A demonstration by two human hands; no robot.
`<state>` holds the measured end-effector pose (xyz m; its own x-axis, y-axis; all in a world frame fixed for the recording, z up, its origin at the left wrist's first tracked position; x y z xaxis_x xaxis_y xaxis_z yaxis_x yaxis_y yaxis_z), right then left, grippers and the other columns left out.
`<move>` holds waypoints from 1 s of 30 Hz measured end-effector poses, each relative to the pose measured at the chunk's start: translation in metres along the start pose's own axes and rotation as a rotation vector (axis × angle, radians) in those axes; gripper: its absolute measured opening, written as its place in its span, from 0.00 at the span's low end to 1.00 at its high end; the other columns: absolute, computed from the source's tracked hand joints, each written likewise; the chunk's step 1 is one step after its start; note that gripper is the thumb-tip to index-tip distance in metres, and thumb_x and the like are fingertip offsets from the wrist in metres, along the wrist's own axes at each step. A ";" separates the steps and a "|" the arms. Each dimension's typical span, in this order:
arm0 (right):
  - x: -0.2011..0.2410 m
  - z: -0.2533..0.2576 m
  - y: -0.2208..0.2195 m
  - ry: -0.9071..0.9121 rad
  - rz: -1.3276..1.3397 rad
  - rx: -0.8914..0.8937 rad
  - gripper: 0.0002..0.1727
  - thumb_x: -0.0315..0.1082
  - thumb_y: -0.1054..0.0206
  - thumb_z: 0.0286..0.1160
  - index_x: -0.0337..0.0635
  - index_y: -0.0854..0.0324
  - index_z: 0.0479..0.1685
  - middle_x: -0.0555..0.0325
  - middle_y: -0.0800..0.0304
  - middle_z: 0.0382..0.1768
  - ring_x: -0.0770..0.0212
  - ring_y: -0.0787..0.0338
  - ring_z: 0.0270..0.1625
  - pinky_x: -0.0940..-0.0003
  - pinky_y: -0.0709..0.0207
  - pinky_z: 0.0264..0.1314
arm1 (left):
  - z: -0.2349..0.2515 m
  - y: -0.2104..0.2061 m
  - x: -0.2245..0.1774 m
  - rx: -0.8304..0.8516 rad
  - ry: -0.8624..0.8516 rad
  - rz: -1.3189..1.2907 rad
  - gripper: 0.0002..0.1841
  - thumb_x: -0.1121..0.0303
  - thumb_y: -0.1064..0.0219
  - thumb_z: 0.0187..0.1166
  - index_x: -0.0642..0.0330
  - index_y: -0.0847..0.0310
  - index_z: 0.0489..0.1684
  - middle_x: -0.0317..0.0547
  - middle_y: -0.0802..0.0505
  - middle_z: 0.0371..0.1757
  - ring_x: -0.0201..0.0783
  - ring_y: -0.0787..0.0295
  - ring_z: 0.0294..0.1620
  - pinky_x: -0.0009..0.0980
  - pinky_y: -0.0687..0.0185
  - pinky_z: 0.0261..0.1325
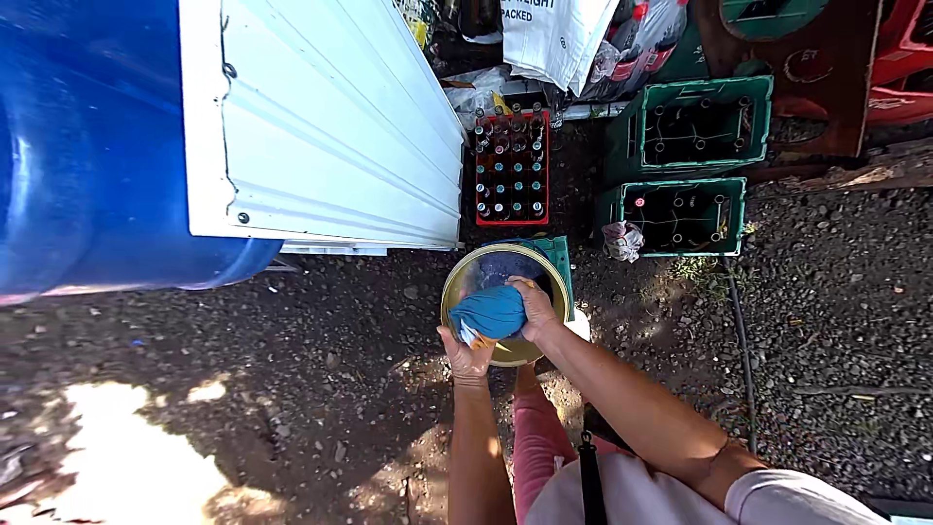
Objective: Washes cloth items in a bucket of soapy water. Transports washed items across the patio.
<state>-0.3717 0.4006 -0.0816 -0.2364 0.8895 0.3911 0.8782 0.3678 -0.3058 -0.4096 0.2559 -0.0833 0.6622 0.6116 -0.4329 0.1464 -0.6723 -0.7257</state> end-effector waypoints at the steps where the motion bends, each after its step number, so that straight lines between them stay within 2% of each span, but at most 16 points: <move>1: 0.008 -0.006 0.000 0.113 -0.058 -0.007 0.10 0.27 0.32 0.79 0.35 0.16 0.54 0.47 0.10 0.43 0.57 0.11 0.44 0.60 0.15 0.49 | -0.004 -0.004 0.001 -0.011 -0.016 -0.001 0.47 0.35 0.13 0.43 0.51 0.17 0.66 0.49 0.05 0.56 0.46 0.07 0.59 0.52 0.10 0.62; 2: 0.016 -0.017 -0.004 0.256 -0.157 0.031 0.07 0.24 0.29 0.73 0.33 0.15 0.46 0.49 0.10 0.39 0.61 0.11 0.41 0.64 0.15 0.48 | -0.010 -0.008 0.002 -0.054 -0.022 0.011 0.45 0.36 0.13 0.45 0.53 0.18 0.65 0.49 0.05 0.55 0.46 0.06 0.57 0.51 0.09 0.61; 3: 0.024 -0.031 -0.012 0.416 -0.304 0.103 0.06 0.25 0.26 0.67 0.33 0.14 0.40 0.52 0.10 0.38 0.63 0.11 0.42 0.67 0.16 0.50 | -0.015 -0.012 0.002 -0.086 -0.023 0.036 0.40 0.37 0.16 0.52 0.57 0.17 0.60 0.50 0.04 0.51 0.45 0.05 0.54 0.48 0.08 0.58; 5: 0.033 -0.076 -0.032 0.735 -0.652 0.239 0.09 0.33 0.23 0.63 0.37 0.12 0.33 0.50 0.10 0.42 0.56 0.13 0.52 0.58 0.21 0.60 | -0.022 -0.022 0.003 -0.052 0.011 0.068 0.29 0.39 0.29 0.72 0.59 0.15 0.52 0.49 0.04 0.46 0.42 0.04 0.49 0.42 0.07 0.55; 6: 0.034 -0.102 -0.042 0.897 -0.806 0.288 0.10 0.38 0.24 0.64 0.39 0.11 0.32 0.48 0.09 0.43 0.50 0.13 0.54 0.52 0.22 0.61 | -0.021 -0.026 0.003 0.014 0.039 0.069 0.27 0.40 0.32 0.75 0.57 0.13 0.48 0.46 0.03 0.44 0.39 0.04 0.48 0.39 0.08 0.55; 8: 0.031 -0.148 -0.056 1.222 -1.037 0.360 0.10 0.42 0.29 0.68 0.45 0.11 0.30 0.51 0.08 0.39 0.45 0.11 0.50 0.48 0.20 0.53 | -0.019 -0.038 0.000 0.189 0.126 0.078 0.23 0.41 0.31 0.76 0.54 0.11 0.42 0.38 0.04 0.40 0.32 0.06 0.46 0.31 0.12 0.56; 9: 0.029 -0.168 -0.059 1.346 -1.126 0.408 0.09 0.41 0.32 0.70 0.48 0.13 0.29 0.54 0.09 0.37 0.46 0.11 0.47 0.50 0.20 0.51 | -0.025 -0.054 -0.002 0.166 0.207 0.092 0.20 0.42 0.27 0.71 0.51 0.11 0.35 0.35 0.05 0.35 0.29 0.06 0.40 0.26 0.12 0.52; 11: 0.027 -0.198 -0.063 1.511 -1.246 0.539 0.08 0.40 0.36 0.72 0.51 0.15 0.29 0.57 0.11 0.34 0.49 0.11 0.43 0.53 0.17 0.44 | -0.034 -0.072 0.003 0.237 0.426 0.087 0.19 0.44 0.24 0.69 0.51 0.10 0.31 0.37 0.06 0.33 0.32 0.07 0.39 0.29 0.13 0.53; 13: 0.027 -0.216 -0.061 1.579 -1.307 0.673 0.08 0.39 0.36 0.74 0.51 0.15 0.31 0.57 0.13 0.33 0.49 0.12 0.41 0.55 0.18 0.38 | -0.037 -0.085 0.009 0.389 0.566 0.216 0.21 0.42 0.28 0.74 0.51 0.11 0.30 0.39 0.07 0.34 0.36 0.09 0.37 0.34 0.12 0.48; 15: 0.028 -0.227 -0.059 1.601 -1.326 0.760 0.07 0.39 0.35 0.74 0.51 0.14 0.34 0.56 0.14 0.34 0.50 0.12 0.41 0.56 0.18 0.37 | -0.045 -0.111 0.005 0.473 0.637 0.526 0.22 0.39 0.36 0.78 0.45 0.15 0.24 0.33 0.09 0.30 0.31 0.11 0.34 0.30 0.14 0.44; 17: 0.026 -0.232 -0.058 1.602 -1.341 0.831 0.05 0.38 0.34 0.74 0.51 0.14 0.35 0.56 0.14 0.35 0.50 0.12 0.40 0.57 0.18 0.36 | -0.048 -0.128 0.001 0.508 0.691 0.763 0.22 0.46 0.49 0.85 0.42 0.20 0.21 0.29 0.10 0.27 0.25 0.14 0.31 0.24 0.17 0.41; 19: 0.023 -0.234 -0.060 1.596 -1.391 0.900 0.05 0.38 0.34 0.75 0.50 0.13 0.37 0.55 0.12 0.37 0.50 0.11 0.42 0.56 0.17 0.38 | -0.048 -0.135 -0.002 0.459 0.721 0.980 0.21 0.53 0.56 0.88 0.43 0.23 0.23 0.25 0.14 0.23 0.22 0.18 0.28 0.22 0.20 0.38; 21: 0.019 -0.233 -0.063 1.585 -1.462 0.961 0.06 0.37 0.35 0.77 0.49 0.12 0.39 0.54 0.11 0.39 0.49 0.11 0.44 0.56 0.17 0.41 | -0.045 -0.140 -0.006 0.375 0.738 1.170 0.20 0.57 0.56 0.92 0.47 0.24 0.28 0.25 0.16 0.21 0.22 0.19 0.25 0.23 0.20 0.37; 23: 0.015 -0.231 -0.064 1.568 -1.518 1.021 0.07 0.36 0.37 0.79 0.48 0.12 0.41 0.54 0.10 0.40 0.49 0.10 0.46 0.56 0.16 0.43 | -0.043 -0.143 -0.008 0.330 0.757 1.331 0.19 0.55 0.52 0.93 0.50 0.23 0.32 0.27 0.16 0.22 0.25 0.19 0.26 0.26 0.20 0.40; 25: 0.010 -0.230 -0.064 1.570 -1.536 1.065 0.09 0.34 0.38 0.80 0.46 0.12 0.41 0.52 0.10 0.40 0.49 0.09 0.46 0.55 0.16 0.43 | -0.042 -0.143 -0.009 0.310 0.801 1.482 0.19 0.50 0.48 0.92 0.54 0.22 0.44 0.31 0.16 0.27 0.27 0.18 0.30 0.28 0.19 0.43; 30: -0.008 -0.227 -0.062 1.581 -1.642 1.170 0.10 0.32 0.40 0.82 0.41 0.12 0.46 0.48 0.08 0.44 0.47 0.07 0.50 0.53 0.14 0.46 | -0.043 -0.153 -0.004 0.375 0.867 1.852 0.25 0.45 0.49 0.91 0.60 0.21 0.47 0.39 0.15 0.36 0.33 0.20 0.38 0.39 0.24 0.51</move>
<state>-0.3302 0.3091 0.1309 0.6179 -0.5796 0.5313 -0.1277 0.5927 0.7952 -0.4034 0.3383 0.0530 -0.0677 -0.9188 -0.3890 -0.9963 0.0418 0.0747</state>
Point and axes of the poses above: each hand's wrist, its own z-axis towards the middle knuckle, its own y-axis out of the back of the hand, x = y × z, the point moved 7 cm from there along z, towards the middle knuckle
